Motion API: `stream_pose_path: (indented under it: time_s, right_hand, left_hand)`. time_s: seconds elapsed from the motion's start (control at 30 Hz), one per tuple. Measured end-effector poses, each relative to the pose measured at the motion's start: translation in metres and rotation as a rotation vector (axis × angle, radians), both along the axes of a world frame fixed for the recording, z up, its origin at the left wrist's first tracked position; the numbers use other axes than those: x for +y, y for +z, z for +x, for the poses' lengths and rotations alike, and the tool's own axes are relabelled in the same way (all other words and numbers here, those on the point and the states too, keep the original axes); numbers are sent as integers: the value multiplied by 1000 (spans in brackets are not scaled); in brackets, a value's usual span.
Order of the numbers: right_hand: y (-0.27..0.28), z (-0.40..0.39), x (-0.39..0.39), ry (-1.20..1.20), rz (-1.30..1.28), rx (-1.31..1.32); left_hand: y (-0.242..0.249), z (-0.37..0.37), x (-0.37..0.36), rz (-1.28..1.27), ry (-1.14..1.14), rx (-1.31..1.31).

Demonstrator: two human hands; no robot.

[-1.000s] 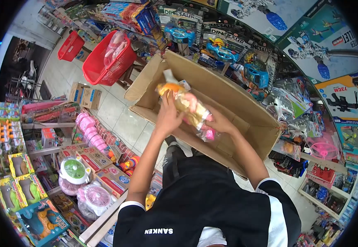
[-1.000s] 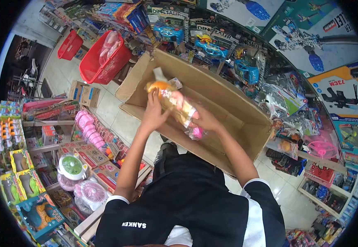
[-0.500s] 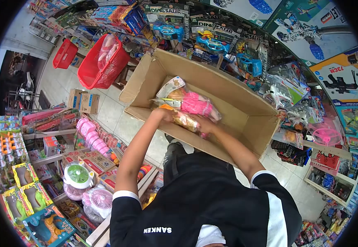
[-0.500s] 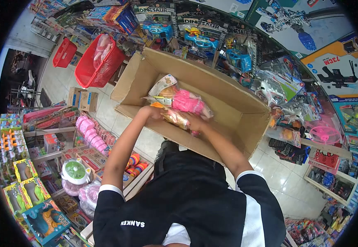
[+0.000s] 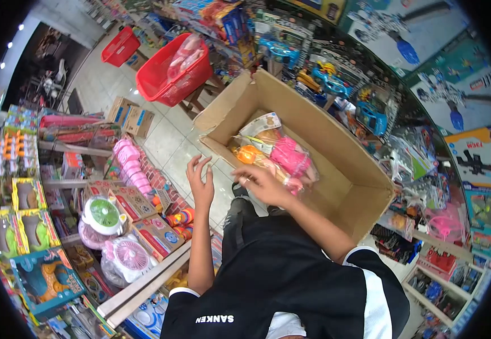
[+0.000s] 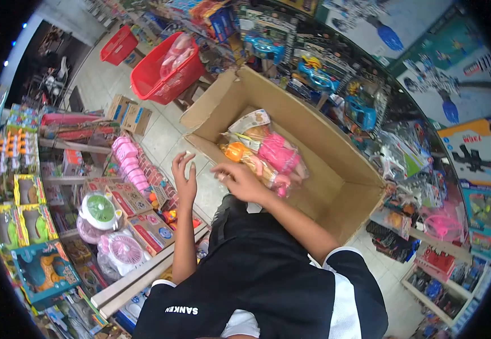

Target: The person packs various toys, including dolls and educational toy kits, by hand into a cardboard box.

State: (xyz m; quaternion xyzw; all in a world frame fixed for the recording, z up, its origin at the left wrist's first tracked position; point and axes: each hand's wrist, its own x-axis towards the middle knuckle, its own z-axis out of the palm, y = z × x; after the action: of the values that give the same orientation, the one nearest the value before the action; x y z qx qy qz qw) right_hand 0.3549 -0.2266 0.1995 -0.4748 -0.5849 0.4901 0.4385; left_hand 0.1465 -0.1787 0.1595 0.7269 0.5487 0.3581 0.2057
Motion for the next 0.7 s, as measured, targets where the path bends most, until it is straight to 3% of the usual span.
stream_pose_path:
  time_s: [0.07, 0.2, 0.27, 0.3, 0.4, 0.43, 0.5, 0.57, 0.63, 0.7]
  right_hand:
    - [-10, -22, 3, 170, -19, 3]
    - [-11, -61, 11, 39, -12, -189]
    - [8, -72, 14, 39, 42, -669]
    - [2, -79, 16, 130, -7, -719]
    - [-57, -104, 15, 210, -162, -892]
    - [-81, -106, 21, 289, -318, -865]
    - [-144, -112, 15, 233, -350, -995]
    - [-179, -111, 21, 163, -622, -982]
    - [-214, -99, 19, 151, -628, -1045]
    - [-269, -72, -3, 74, -595, -1011]
  left_hand:
    - [-33, -35, -19, -156, 140, -46]
    - [-99, -98, -65, -279, 238, -29]
    - [-135, -128, -88, -434, 242, -166]
    - [-153, -141, -97, -464, 282, -144]
    - [-187, -173, -113, -613, 329, -200]
    - [-202, -184, -118, -631, 357, -215]
    - [-260, -224, -132, -750, 333, -229]
    - [-263, -250, -139, -1111, 433, -373]
    - [-277, -286, -147, -1474, 520, -414]
    - [-268, -325, -141, -1601, 111, -88]
